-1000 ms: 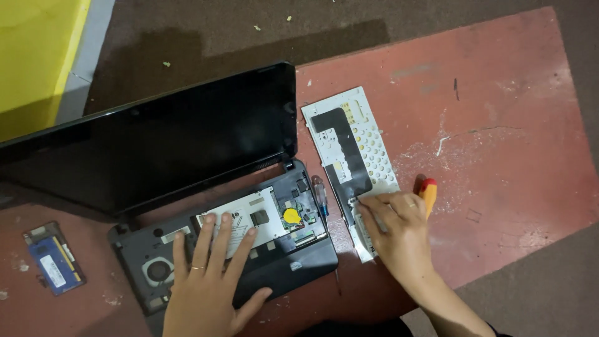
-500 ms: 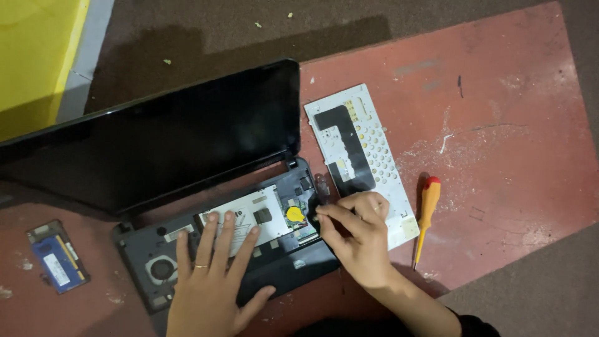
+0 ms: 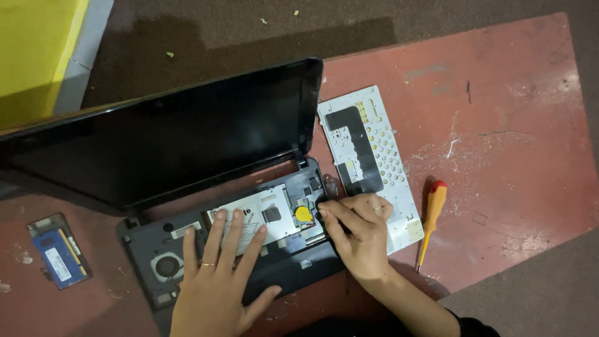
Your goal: Repairing a laptop by disassembling and reassembling its internal components using a screwdriver
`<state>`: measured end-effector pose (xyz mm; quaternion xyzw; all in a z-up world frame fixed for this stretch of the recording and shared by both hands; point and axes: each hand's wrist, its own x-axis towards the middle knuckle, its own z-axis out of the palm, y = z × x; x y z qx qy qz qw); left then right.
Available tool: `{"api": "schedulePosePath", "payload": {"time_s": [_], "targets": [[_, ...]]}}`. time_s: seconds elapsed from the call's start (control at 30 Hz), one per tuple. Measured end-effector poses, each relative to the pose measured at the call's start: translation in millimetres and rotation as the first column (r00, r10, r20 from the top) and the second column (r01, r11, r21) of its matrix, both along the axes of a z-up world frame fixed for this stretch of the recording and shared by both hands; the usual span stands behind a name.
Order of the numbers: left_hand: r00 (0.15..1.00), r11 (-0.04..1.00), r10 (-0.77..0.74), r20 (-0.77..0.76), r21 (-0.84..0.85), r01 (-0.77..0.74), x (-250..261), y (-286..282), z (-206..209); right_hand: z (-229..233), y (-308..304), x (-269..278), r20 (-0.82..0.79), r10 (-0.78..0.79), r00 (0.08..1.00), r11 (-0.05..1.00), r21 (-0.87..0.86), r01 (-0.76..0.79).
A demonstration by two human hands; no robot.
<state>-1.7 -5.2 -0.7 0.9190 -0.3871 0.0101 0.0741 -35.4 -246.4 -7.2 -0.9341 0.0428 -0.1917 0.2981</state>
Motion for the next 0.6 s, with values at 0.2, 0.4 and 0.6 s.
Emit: {"api": "schedulePosePath", "payload": {"time_s": [0.2,0.4,0.6], "targets": [[1.000,1.000,0.000,-0.007,0.007,0.000,-1.2,0.3,0.4,10.9,4.7,0.7,0.097,0.040,0.995,0.885,-0.465,0.010],[1.000,0.999,-0.001,0.008,0.038,0.001,-2.0,1.0,-1.3,22.0,4.3,-2.5,0.080,0.132,0.988,0.781,-0.622,-0.054],[0.998,0.999,-0.012,0.057,0.039,0.009,-1.9,0.4,1.1,25.6,20.4,-30.5,-0.226,-0.041,0.973,0.379,-0.905,-0.194]]}}
